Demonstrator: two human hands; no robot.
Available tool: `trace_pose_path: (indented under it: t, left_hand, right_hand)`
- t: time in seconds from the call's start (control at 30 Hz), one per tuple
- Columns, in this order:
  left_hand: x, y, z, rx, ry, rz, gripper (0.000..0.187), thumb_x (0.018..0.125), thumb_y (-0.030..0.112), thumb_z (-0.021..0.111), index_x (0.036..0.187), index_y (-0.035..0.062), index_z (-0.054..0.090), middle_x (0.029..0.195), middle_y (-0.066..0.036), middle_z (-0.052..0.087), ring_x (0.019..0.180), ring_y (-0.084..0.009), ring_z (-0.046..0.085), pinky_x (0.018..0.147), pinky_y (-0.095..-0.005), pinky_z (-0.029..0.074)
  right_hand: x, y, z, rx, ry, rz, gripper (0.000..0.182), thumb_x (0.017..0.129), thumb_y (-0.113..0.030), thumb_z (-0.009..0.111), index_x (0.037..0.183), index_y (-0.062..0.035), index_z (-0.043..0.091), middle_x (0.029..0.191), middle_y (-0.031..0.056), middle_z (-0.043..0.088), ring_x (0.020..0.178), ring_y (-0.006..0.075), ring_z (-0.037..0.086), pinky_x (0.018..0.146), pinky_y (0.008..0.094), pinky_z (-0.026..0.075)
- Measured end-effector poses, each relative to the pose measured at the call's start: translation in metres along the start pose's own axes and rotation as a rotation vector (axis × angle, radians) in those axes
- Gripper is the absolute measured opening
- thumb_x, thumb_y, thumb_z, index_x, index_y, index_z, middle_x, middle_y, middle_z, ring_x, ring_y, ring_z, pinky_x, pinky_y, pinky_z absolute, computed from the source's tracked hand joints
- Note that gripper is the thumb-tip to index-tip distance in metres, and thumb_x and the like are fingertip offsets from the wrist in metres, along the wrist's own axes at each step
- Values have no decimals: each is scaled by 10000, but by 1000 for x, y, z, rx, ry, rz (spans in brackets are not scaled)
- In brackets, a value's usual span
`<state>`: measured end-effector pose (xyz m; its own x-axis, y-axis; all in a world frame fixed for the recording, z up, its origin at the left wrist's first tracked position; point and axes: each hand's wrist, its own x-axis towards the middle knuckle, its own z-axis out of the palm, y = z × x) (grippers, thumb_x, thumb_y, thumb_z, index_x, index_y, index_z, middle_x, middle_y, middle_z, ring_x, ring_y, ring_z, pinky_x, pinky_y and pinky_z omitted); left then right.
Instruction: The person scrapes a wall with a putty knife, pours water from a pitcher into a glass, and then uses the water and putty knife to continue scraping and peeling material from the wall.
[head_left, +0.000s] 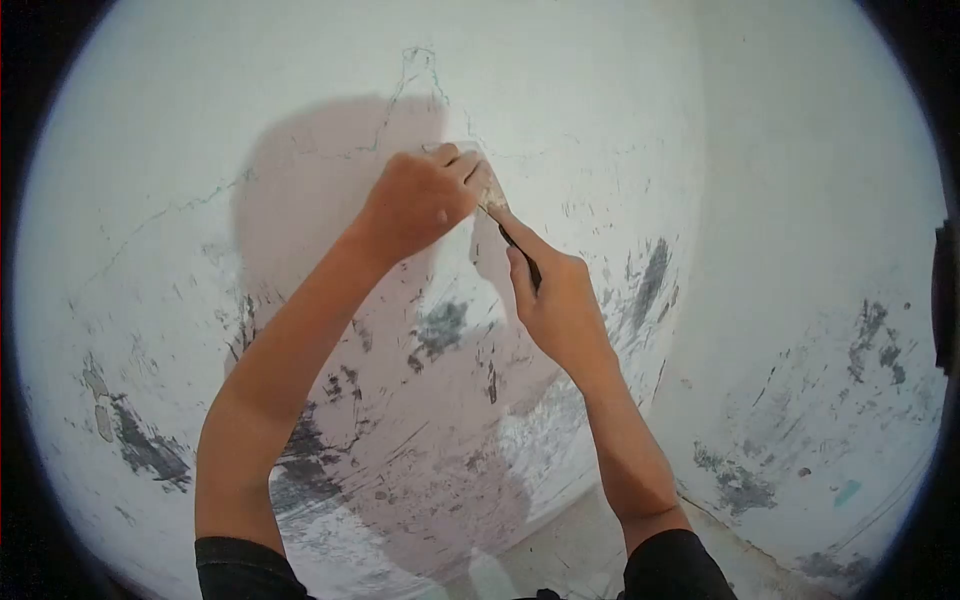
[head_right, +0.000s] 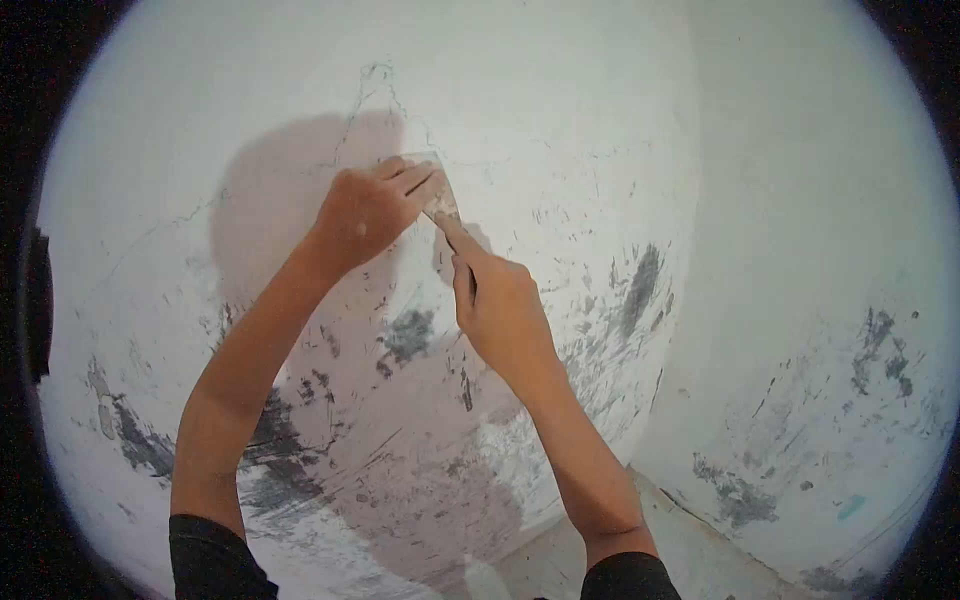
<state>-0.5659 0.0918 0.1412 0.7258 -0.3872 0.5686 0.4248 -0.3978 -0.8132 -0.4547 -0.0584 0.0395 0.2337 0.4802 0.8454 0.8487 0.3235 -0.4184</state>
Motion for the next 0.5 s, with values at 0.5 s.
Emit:
trace_pose_path:
  t: [0.5]
  left_hand:
    - [3, 0, 3, -5, 192, 3, 70, 737, 68, 697, 794, 57, 659, 814, -17, 686, 832, -148, 679, 574, -289, 562]
  right_hand:
    - [10, -1, -4, -14, 40, -48, 465, 983, -31, 518, 1428, -161, 556, 680, 219, 593, 564, 361, 567, 592, 417, 476]
